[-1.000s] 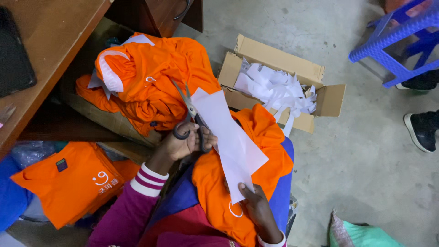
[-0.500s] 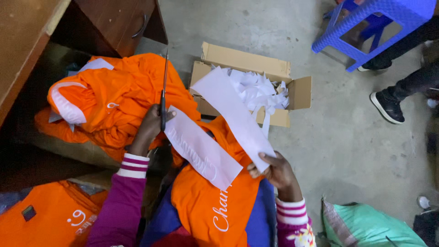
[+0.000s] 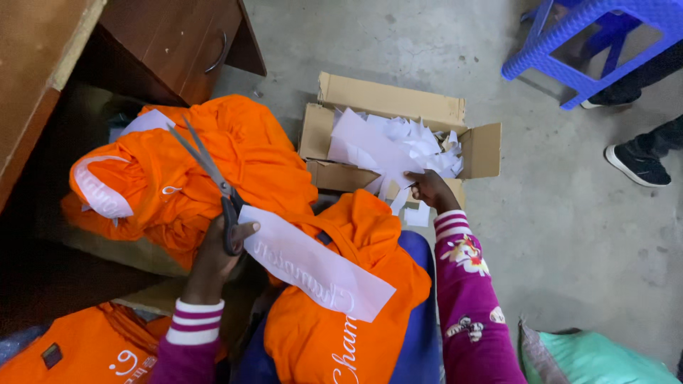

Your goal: The person uses scissors to cut white paper into strips while seated. They repeatedly pick up sheets of paper, cut them, and place the cut pieces into a nearby cardboard box.

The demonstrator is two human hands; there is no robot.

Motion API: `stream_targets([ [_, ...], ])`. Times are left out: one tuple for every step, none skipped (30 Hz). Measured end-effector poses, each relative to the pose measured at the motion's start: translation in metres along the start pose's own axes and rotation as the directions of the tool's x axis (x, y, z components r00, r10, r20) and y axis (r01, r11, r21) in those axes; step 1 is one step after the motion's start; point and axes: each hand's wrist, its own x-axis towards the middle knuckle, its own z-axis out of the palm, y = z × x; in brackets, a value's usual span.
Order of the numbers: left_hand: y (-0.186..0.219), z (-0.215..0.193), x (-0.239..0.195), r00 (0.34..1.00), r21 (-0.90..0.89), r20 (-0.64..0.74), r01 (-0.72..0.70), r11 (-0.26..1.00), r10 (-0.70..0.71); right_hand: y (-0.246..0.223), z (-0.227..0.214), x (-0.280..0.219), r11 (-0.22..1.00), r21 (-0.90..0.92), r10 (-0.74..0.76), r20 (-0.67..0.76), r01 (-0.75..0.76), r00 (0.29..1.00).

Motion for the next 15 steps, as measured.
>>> stream_targets([
  [0.018, 0.017, -0.012, 1.0, 0.001, -0.025, 0.004, 1.0, -0.004, -0.002, -0.002, 0.005, 0.997, -0.079, -0.019, -0.096, 0.012, 0.995],
  [0.036, 0.032, -0.024, 0.999, 0.002, -0.05, 0.008, 1.0, -0.008, -0.004, -0.002, 0.01, 0.987, -0.157, -0.046, -0.189, 0.016, 0.981],
  [0.024, 0.019, -0.023, 0.998, 0.002, -0.062, 0.004, 1.0, -0.004, -0.005, -0.007, 0.013, 0.987, -0.161, -0.043, -0.178, 0.014, 0.983],
  [0.012, 0.005, -0.023, 0.994, 0.032, -0.106, -0.008, 0.999, 0.011, -0.005, -0.012, 0.017, 0.987, -0.154, -0.092, -0.245, 0.055, 0.965],
  [0.0, -0.01, -0.021, 0.99, 0.064, -0.142, -0.014, 0.998, 0.023, -0.004, -0.017, 0.018, 0.985, -0.145, -0.137, -0.319, 0.095, 0.938],
  [-0.009, -0.022, -0.021, 0.989, 0.067, -0.146, -0.013, 0.998, 0.022, 0.004, -0.011, 0.006, 0.985, -0.143, -0.134, -0.316, 0.092, 0.939],
  [-0.02, -0.031, -0.02, 0.987, 0.01, -0.163, 0.001, 1.0, 0.001, 0.008, -0.008, -0.008, 0.984, -0.112, -0.169, -0.351, 0.138, 0.921],
  [-0.031, -0.039, -0.019, 0.984, -0.046, -0.179, 0.013, 0.999, -0.021, 0.013, -0.006, -0.023, 0.979, -0.082, -0.202, -0.386, 0.184, 0.9],
  [-0.036, -0.037, -0.024, 0.983, -0.049, -0.18, 0.017, 0.999, -0.026, 0.017, -0.005, -0.049, 0.98, -0.085, -0.199, -0.388, 0.18, 0.9],
  [-0.04, -0.035, -0.029, 0.982, -0.105, -0.185, 0.012, 0.994, -0.031, 0.021, -0.005, -0.076, 0.979, -0.089, -0.201, -0.251, 0.184, 0.947],
  [-0.042, -0.033, -0.032, 0.982, -0.155, -0.184, 0.005, 0.988, -0.034, 0.026, -0.003, -0.103, 0.977, -0.086, -0.203, -0.113, 0.194, 0.973],
  [-0.015, -0.003, -0.048, 0.983, -0.153, -0.178, 0.008, 0.988, -0.036, 0.035, 0.003, -0.134, 0.977, -0.083, -0.204, -0.119, 0.195, 0.972],
  [0.014, 0.027, -0.062, 0.979, -0.195, -0.193, 0.032, 0.98, -0.07, 0.043, 0.009, -0.164, 0.971, -0.127, -0.206, -0.006, 0.203, 0.979],
  [0.043, 0.057, -0.077, 0.973, -0.237, -0.206, 0.054, 0.97, -0.105, 0.051, 0.017, -0.196, 0.962, -0.169, -0.2, 0.106, 0.216, 0.974],
  [0.015, 0.038, -0.071, 0.975, -0.237, -0.198, 0.053, 0.97, -0.102, 0.076, 0.022, -0.204, 0.96, -0.168, -0.207, 0.101, 0.222, 0.973],
])
